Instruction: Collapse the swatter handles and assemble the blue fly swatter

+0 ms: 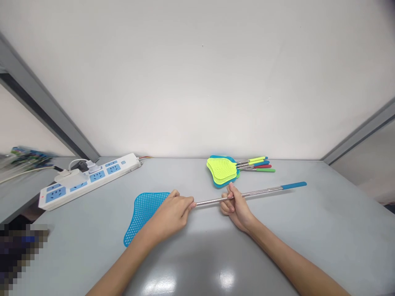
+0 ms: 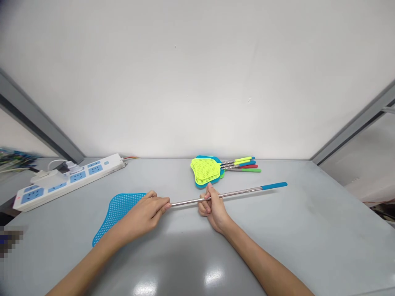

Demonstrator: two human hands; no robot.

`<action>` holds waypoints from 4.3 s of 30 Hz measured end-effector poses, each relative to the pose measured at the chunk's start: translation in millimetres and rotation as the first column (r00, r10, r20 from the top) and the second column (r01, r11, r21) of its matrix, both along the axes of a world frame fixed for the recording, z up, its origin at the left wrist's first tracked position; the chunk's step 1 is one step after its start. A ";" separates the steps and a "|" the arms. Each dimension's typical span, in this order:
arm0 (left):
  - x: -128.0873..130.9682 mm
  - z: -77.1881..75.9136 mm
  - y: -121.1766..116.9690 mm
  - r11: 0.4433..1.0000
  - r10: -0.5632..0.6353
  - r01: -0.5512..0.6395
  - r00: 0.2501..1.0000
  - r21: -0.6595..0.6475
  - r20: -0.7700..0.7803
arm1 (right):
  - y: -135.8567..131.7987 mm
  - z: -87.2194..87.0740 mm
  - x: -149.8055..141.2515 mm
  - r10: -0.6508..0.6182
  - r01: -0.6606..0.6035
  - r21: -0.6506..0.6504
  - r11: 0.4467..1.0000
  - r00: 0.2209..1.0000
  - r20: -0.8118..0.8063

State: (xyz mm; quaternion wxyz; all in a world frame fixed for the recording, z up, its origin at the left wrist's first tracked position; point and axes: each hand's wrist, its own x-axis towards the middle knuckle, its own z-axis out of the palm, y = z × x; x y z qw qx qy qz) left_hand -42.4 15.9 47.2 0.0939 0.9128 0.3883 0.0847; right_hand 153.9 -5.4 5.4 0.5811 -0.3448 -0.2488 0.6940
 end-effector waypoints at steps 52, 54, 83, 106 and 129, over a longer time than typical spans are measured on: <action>6.5 -3.7 0.9 0.999 -0.018 0.016 0.999 0.049 0.049 | 1.1 -0.4 0.1 -0.103 0.102 0.017 0.995 0.968 0.230; 7.0 -4.1 1.2 0.999 -0.014 0.011 0.998 0.047 0.056 | 1.8 -0.5 1.2 -0.109 0.109 0.009 0.994 0.975 0.196; 9.4 -6.8 -2.2 0.998 0.029 -0.031 0.999 0.060 0.043 | 11.3 -7.6 8.5 -0.211 0.208 -0.050 0.977 0.976 -0.056; 9.1 -12.0 0.1 0.999 0.037 -0.038 0.999 0.031 0.034 | 12.9 -9.7 9.0 -0.218 0.216 -0.045 0.975 0.975 -0.051; 8.9 -11.7 -0.8 0.999 0.031 -0.032 0.998 0.019 0.060 | 12.7 -7.2 9.2 -0.209 0.204 -0.085 0.975 0.977 -0.050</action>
